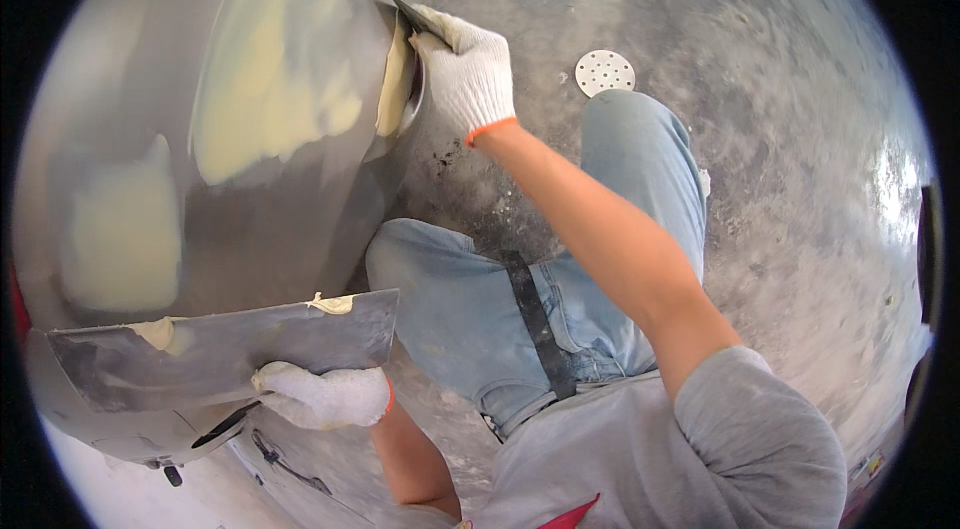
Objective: The person applies a yellowish body filler to the rear quarter panel of a silver car using a small scraper and a larger metal plate. They spread the filler over the panel and then scrape excess material back onto the plate.
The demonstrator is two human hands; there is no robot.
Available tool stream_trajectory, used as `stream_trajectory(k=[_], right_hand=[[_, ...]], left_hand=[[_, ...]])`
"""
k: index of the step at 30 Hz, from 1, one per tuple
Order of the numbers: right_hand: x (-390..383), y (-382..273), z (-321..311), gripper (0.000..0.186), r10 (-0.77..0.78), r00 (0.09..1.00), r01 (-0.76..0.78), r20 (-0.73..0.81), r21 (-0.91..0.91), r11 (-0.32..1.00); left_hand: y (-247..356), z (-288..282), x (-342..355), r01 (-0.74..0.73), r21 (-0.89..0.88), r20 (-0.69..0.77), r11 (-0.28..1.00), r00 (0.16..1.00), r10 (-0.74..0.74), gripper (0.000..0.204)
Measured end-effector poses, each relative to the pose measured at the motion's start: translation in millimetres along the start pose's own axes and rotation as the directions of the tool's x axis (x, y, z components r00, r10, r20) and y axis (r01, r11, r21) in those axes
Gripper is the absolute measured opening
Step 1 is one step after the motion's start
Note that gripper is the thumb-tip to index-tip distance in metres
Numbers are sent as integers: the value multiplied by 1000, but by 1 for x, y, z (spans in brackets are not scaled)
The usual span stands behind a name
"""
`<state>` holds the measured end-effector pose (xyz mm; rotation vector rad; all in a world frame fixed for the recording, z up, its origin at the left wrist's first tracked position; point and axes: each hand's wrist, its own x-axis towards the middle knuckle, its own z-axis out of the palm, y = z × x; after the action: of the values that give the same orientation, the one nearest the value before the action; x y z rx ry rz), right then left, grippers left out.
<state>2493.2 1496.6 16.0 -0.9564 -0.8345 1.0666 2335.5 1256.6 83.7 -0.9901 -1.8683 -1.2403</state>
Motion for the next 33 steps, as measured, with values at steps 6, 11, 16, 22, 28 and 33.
stream_trajectory(k=[6,11,16,22,28,33], right_hand=[[-68,13,14,34,-75,995,73,-64,-42,996],[-116,39,36,46,-228,969,222,-92,-69,973],[-144,55,40,61,-292,956,290,23,-221,931],[-139,-23,-15,43,12,951,42,310,-168,985],[-128,-79,-78,35,-210,644,307,736,2,952],[-66,-35,-60,31,-22,975,118,220,-433,894]], left_hand=[[2,5,-7,441,-294,-35,848,881,-471,51],[-7,3,-3,246,-40,-33,968,968,-247,51],[-15,2,-4,214,19,-15,977,977,-214,50],[13,12,-5,346,-122,-3,930,937,-349,49],[39,22,-21,426,-118,-4,897,903,-430,48],[18,18,-6,212,-189,-73,959,971,-229,47]])
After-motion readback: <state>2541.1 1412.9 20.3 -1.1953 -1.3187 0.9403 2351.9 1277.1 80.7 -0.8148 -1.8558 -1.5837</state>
